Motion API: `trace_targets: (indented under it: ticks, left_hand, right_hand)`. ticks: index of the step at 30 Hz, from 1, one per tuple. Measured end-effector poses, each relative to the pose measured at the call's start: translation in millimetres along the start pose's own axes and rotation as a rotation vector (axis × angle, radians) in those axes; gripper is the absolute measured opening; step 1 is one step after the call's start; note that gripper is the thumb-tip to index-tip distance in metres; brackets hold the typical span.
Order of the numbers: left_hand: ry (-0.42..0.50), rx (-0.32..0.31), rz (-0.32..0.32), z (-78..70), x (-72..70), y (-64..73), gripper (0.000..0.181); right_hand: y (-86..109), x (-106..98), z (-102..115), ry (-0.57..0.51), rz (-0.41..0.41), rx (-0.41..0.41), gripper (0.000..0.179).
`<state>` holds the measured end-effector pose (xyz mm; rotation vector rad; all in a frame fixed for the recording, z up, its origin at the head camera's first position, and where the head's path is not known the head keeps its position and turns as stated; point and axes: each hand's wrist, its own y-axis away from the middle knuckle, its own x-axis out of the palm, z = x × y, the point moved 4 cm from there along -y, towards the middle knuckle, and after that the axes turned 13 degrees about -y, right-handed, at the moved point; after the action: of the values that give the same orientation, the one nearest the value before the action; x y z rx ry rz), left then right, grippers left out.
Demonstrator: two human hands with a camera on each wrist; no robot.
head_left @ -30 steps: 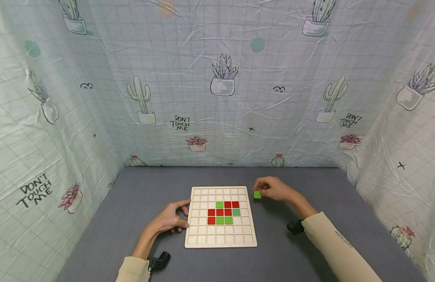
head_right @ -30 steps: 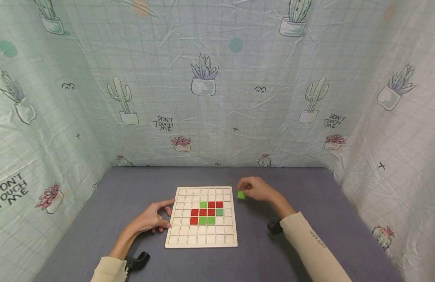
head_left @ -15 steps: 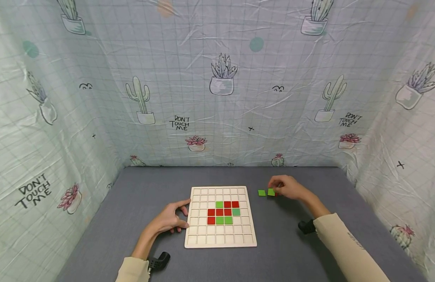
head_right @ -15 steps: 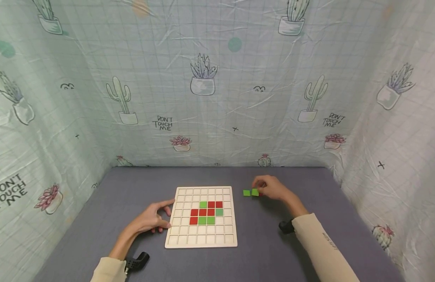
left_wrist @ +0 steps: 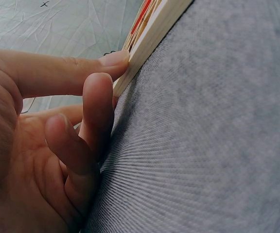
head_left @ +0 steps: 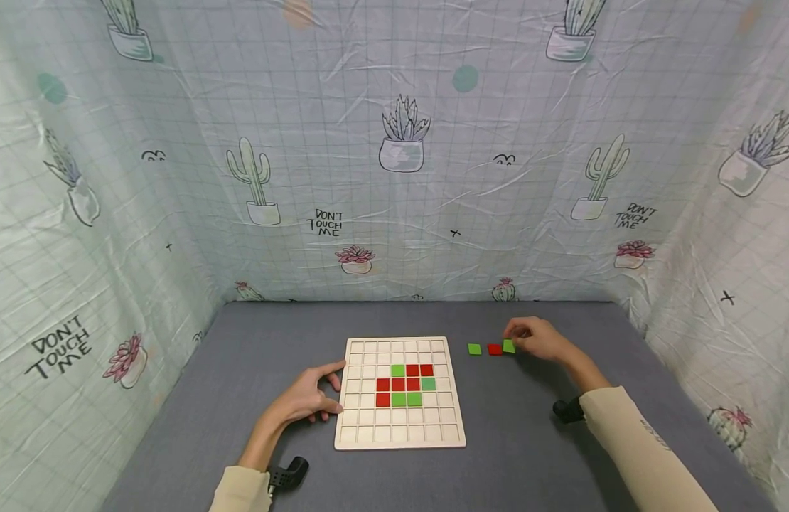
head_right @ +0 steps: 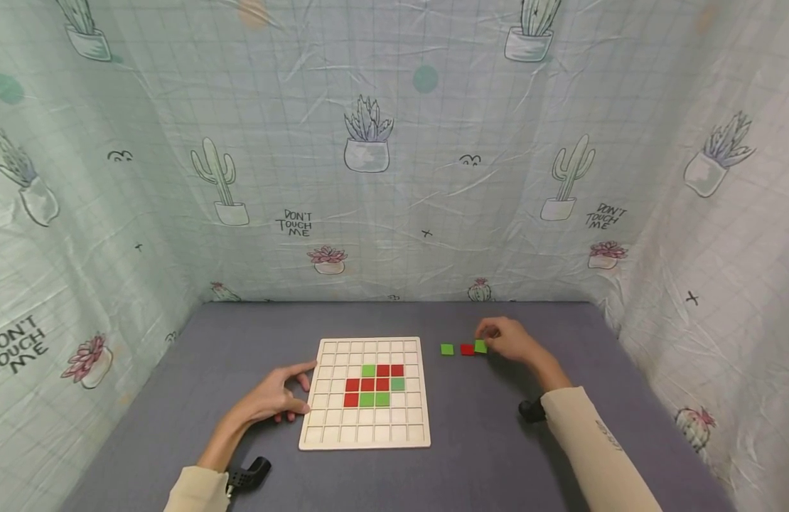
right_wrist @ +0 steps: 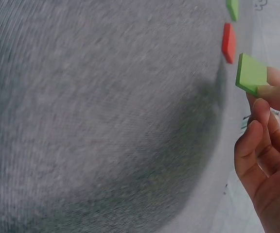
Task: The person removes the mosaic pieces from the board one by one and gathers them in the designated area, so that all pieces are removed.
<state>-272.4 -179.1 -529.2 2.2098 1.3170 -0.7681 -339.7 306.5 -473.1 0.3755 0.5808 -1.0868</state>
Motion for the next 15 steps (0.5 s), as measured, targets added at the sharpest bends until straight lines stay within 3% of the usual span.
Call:
trace_targets:
  ticks: [15]
  left_hand:
    - [0.004,-0.009,-0.001,0.2,-0.1,-0.1,0.091]
  right_hand:
    - [1.3,0.5,-17.7,0.003,-0.014,0.052,0.021]
